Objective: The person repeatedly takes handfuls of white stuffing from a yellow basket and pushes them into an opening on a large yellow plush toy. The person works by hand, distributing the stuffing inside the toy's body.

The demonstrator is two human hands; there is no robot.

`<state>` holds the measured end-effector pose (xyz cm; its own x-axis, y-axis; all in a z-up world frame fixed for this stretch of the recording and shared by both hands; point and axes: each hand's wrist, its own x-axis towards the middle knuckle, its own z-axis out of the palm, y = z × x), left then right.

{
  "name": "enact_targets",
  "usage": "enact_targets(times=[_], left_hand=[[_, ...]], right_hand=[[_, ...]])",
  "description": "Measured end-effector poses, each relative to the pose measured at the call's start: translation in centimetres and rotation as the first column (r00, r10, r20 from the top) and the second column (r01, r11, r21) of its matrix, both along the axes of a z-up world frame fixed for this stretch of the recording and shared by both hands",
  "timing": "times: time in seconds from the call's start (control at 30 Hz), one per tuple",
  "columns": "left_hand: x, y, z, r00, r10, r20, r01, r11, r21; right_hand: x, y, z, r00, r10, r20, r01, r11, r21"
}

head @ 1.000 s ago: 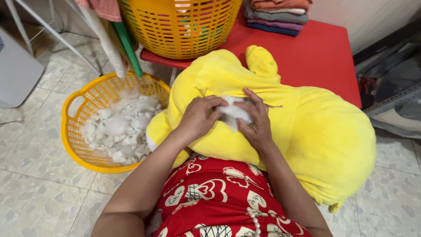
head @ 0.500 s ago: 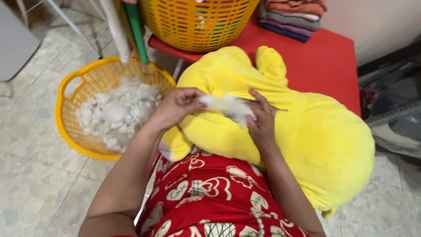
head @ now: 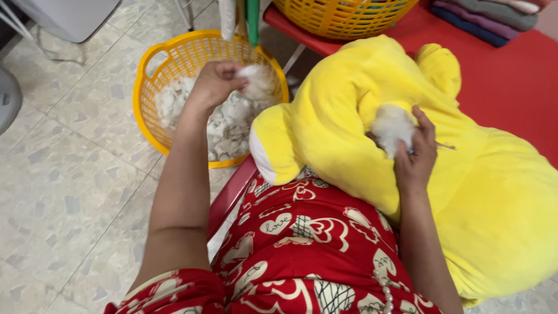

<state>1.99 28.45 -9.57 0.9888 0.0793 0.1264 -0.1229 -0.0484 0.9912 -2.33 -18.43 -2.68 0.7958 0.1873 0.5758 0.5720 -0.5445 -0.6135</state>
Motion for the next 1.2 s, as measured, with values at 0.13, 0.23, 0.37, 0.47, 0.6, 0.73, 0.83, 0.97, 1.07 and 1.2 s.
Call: enact_targets(times=[0.13, 0.23, 0.37, 0.47, 0.6, 0.73, 0.83, 0.97, 1.07, 1.2], left_hand=[[-0.3, 1.6, -4.3, 0.889, 0.339, -0.308, -0.08, 0.776, 0.625], [-0.1, -0.5, -3.5, 0.94, 0.339, 0.027, -0.242, 0.612, 0.753], [-0.9, -7.0, 2.8, 0.91, 0.246, 0.335, -0.375, 0.832, 0.408], [-2.7, -13.8, 8.7, 0.93, 0.059, 0.364, -0.132, 0.975, 0.179], [-4.9, -21.9, 14.1, 0.873, -0.331, 0.358, 0.188, 0.906, 0.38], [-4.7, -27.3, 15.9, 0.853, -0.449, 0.266, 0.184, 0.736, 0.651], [-4.5, -29.6, 14.8, 0.897, -0.376, 0.233, 0.116, 0.709, 0.696], [-4.6, -29.5, 11.7, 0.828, -0.32, 0.461, 0.007, 0.827, 0.562], [-4.5, -28.5, 9.6, 0.863, -0.314, 0.395, 0.091, 0.867, 0.489], [-4.6, -28.1, 8.7, 0.825, -0.277, 0.493, 0.05, 0.904, 0.424]], right_hand=[[-0.6, 0.1, 0.2, 0.999, -0.01, -0.032, 0.012, 0.997, 0.079], [-1.0, 0.0, 0.1, 0.995, -0.074, 0.073, 0.067, 0.993, 0.094], [-0.9, 0.2, -0.3, 0.957, -0.173, 0.234, 0.158, 0.984, 0.081], [-0.9, -0.1, -0.4, 0.956, -0.195, 0.219, 0.166, 0.976, 0.144], [-1.4, -0.3, -0.9, 0.966, -0.168, 0.198, 0.127, 0.97, 0.207], [-1.3, -0.6, -0.5, 0.989, -0.105, 0.108, 0.054, 0.917, 0.394], [-1.4, -1.1, -0.3, 0.993, -0.089, 0.074, 0.053, 0.919, 0.391], [-1.1, -1.5, -0.3, 0.991, -0.07, 0.11, 0.06, 0.994, 0.092], [0.1, -1.8, -1.3, 0.994, -0.07, 0.08, 0.07, 0.998, 0.004], [2.5, -2.9, -3.2, 0.987, 0.009, -0.159, 0.07, 0.872, 0.485]])
